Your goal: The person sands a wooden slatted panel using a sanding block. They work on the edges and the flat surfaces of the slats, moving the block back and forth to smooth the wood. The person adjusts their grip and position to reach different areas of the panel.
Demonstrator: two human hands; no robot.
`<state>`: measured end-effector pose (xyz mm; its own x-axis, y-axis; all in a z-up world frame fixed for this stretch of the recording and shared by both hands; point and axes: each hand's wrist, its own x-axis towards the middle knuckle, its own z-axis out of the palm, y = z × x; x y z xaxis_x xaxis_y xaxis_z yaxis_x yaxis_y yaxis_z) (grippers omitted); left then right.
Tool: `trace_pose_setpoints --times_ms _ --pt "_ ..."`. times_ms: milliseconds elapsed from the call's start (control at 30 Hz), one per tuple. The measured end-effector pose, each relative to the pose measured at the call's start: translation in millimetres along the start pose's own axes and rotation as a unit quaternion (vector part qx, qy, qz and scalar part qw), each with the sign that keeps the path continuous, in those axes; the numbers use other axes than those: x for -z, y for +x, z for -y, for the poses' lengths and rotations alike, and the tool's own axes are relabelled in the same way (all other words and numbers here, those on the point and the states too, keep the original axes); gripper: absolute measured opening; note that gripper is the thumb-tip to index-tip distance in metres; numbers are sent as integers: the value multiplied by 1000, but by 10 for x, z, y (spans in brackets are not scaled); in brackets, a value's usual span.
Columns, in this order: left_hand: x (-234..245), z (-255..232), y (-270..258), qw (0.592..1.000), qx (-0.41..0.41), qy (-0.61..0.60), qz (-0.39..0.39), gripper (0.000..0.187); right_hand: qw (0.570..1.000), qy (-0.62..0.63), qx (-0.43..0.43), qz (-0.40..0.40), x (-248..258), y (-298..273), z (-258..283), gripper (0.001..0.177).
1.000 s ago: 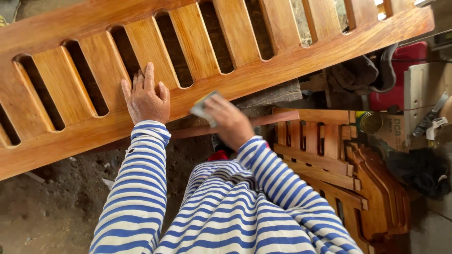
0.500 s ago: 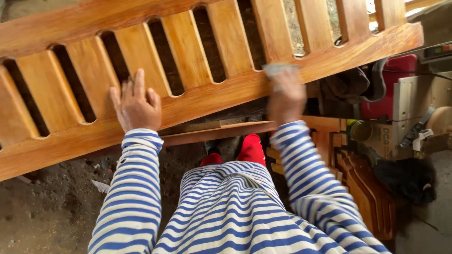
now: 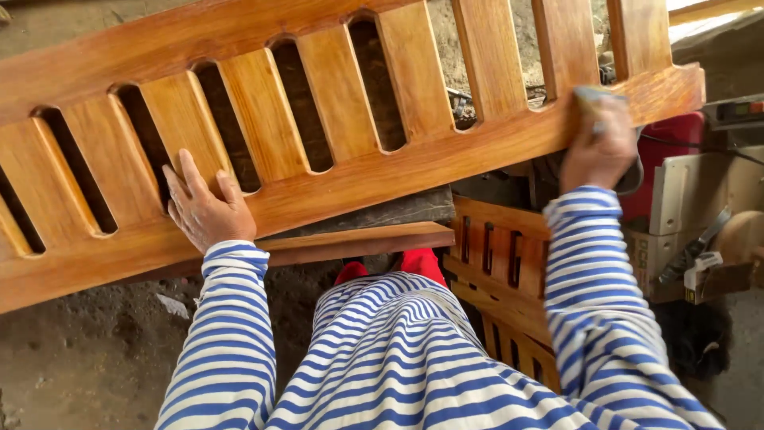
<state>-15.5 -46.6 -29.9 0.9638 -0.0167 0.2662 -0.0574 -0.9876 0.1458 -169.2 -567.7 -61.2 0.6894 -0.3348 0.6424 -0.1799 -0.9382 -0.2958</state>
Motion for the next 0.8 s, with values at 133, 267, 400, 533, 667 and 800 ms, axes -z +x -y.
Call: trace_pose_setpoints --times_ms 133,267,400,533,667,800 --pt "175 -152 44 995 47 -56 64 50 994 -62 -91 19 -26 -246 -508 25" --pt "128 -168 54 999 15 -37 35 48 997 44 -18 65 87 72 963 16" --pt "153 -245 63 999 -8 -31 20 49 962 208 26 176 -35 -584 1484 40" --pt "164 -288 30 999 -11 -32 -10 44 955 209 37 208 204 -216 941 36" --pt "139 -273 7 999 -9 -34 -12 41 995 63 6 80 368 134 -473 16" --pt "216 -350 3 999 -2 -32 1 41 993 -73 -83 51 333 -70 -1450 23"
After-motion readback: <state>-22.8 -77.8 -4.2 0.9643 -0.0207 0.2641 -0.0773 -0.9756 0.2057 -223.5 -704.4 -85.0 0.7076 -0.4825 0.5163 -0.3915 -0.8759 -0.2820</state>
